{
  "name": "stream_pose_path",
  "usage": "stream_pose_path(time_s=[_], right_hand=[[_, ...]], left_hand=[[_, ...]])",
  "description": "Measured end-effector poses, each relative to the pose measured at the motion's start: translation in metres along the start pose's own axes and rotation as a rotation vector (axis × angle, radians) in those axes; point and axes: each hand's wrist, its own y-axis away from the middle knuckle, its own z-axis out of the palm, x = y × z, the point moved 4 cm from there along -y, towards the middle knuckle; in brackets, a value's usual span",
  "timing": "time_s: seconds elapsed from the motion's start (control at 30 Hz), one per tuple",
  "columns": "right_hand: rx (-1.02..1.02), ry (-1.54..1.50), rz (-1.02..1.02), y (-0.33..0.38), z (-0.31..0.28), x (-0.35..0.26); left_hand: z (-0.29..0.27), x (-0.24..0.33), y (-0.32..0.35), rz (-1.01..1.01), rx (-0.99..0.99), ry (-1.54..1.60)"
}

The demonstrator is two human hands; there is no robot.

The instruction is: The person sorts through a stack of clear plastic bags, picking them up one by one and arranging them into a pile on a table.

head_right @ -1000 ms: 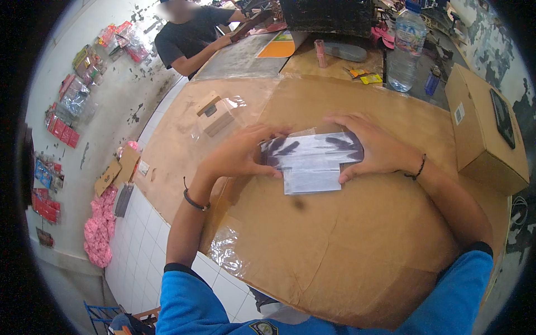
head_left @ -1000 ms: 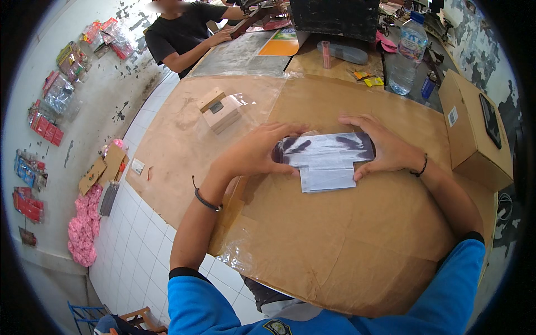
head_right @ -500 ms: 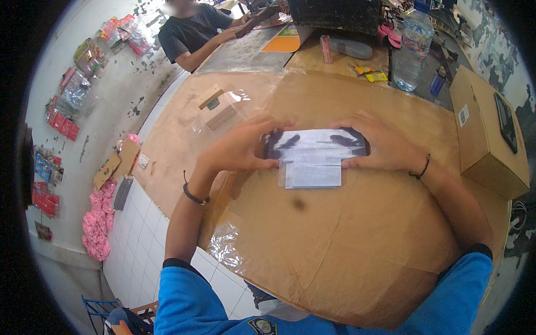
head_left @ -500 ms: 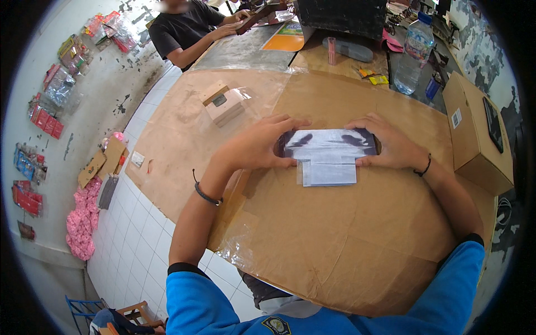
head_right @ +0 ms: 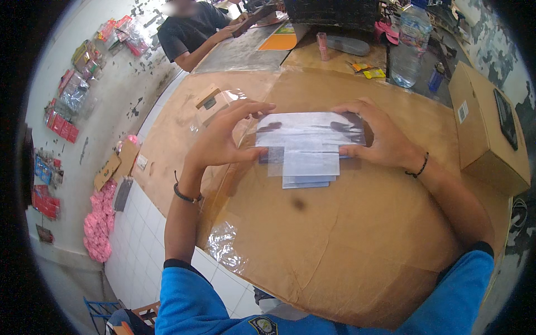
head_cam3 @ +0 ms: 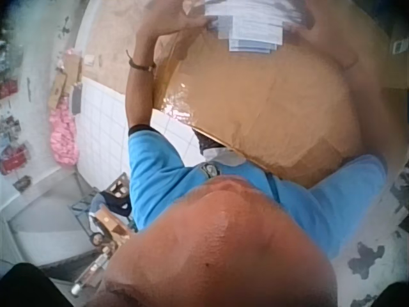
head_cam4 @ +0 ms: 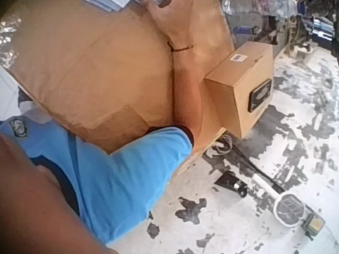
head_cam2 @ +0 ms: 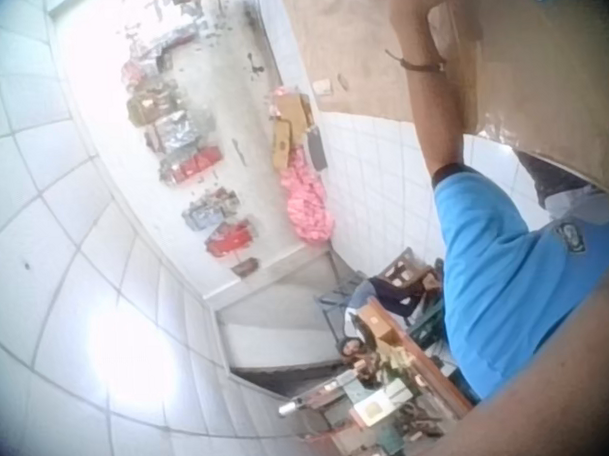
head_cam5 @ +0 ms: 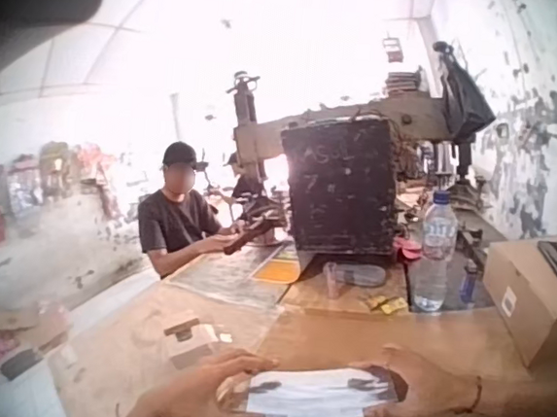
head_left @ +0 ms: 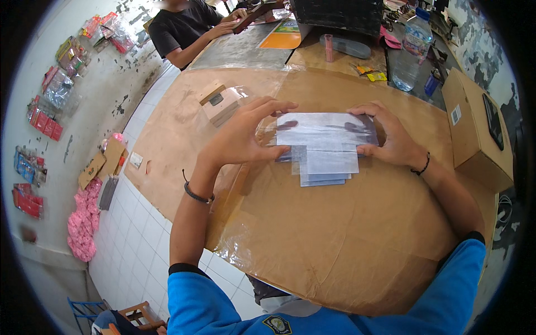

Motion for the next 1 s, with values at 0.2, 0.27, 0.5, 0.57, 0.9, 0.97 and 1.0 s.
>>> stream_pose_path(time_s=[0.2,0.27,0.5,0.57,0.9,0.97,1.0], right_hand=[[0.012,0.019,-0.039,0.000,-0.004,0.001],[0.010,0.023,-0.033,-0.001,-0.003,0.001],[0.028,-0.021,-0.004,0.004,-0.003,0.004],[0.023,-0.021,0.004,0.003,-0.001,0.003],[-0.020,0.119,-0.065,-0.002,-0.003,-0.003],[-0.058,0.164,-0.063,-0.003,-0.002,-0.001],[-0.083,0.189,-0.066,-0.003,-0.001,0.000]], left_hand=[[0.002,0.000,-0.002,0.015,-0.023,0.008],[0.002,-0.003,-0.001,0.033,-0.023,0.000],[0.003,0.001,-0.003,0.004,-0.021,0.072],[0.003,-0.002,-0.002,0.012,-0.027,0.062],[0.012,-0.010,0.001,-0.026,-0.110,0.000],[0.015,-0.014,0.000,-0.020,-0.163,-0.030],[0.017,-0.016,-0.001,-0.016,-0.189,-0.045]])
